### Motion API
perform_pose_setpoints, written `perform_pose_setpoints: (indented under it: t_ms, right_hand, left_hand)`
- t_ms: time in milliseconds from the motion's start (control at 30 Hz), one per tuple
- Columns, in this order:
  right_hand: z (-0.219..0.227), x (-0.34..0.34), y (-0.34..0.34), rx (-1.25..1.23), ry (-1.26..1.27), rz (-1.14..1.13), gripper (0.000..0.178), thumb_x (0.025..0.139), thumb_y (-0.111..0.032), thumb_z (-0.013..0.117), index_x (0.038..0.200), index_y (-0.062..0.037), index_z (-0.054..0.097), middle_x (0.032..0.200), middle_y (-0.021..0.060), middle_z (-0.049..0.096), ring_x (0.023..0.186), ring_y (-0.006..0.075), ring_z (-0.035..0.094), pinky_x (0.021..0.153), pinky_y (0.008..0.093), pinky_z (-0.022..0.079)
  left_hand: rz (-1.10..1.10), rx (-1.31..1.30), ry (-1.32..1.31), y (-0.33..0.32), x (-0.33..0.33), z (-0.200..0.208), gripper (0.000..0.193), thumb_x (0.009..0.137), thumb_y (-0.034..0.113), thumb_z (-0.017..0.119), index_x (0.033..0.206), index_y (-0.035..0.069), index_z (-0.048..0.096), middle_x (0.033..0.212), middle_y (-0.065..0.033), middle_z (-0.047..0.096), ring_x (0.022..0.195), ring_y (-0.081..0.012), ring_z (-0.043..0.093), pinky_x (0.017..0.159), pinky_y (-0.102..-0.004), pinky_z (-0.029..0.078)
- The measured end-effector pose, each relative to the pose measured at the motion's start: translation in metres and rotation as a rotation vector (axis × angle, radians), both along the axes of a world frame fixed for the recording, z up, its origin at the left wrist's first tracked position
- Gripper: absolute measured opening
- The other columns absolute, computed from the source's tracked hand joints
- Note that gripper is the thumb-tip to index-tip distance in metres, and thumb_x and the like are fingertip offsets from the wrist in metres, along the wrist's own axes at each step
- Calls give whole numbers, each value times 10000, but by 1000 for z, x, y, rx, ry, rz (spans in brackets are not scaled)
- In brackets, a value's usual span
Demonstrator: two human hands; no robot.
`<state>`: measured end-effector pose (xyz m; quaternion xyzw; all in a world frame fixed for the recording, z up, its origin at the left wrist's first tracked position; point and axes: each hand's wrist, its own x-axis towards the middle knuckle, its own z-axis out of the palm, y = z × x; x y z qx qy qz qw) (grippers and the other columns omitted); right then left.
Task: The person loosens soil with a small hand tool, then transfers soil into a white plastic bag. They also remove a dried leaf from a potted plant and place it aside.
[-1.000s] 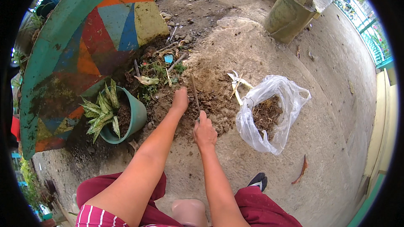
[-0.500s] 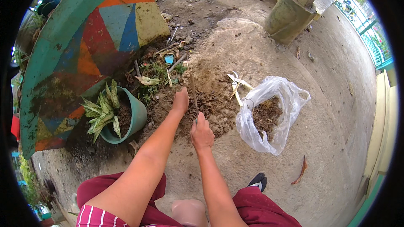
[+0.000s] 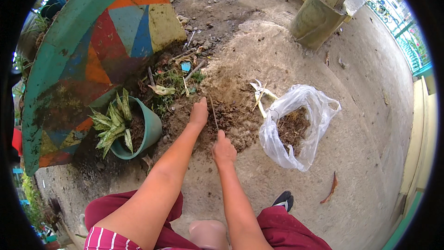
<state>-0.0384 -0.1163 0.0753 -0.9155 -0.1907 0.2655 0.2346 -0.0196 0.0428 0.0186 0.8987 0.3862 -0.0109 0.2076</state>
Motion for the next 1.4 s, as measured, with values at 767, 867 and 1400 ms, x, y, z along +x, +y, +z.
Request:
perform_pose_setpoints:
  t_ms: [767,867,1400]
  right_hand:
    - [7,-6,6,218,-180,-44,250,866,-210,509,1078,-103,430,894,192,614,791,412,613,682,513,485]
    - [-8,1,-7,-20,-15,39,221,867,-202,503,1047,-98,427,879,192,617,780,420,610,673,516,485]
    - [-10,-3,-11,-164,87,139,275,872,-238,515,1087,-107,404,892,184,607,781,410,612,659,506,487]
  left_hand:
    - [93,-144,-102,-2,-13,-18,521,842,-82,494,1336,-51,333,923,-222,610,734,-272,614,579,-355,512]
    - [102,-184,-84,-12,-3,-15,544,813,-96,511,1327,-67,334,827,-237,618,722,-305,633,554,-373,510]
    - [412,-499,-318,-19,-10,11,428,967,199,312,1334,-17,361,1061,-215,606,841,-288,607,650,-355,511]
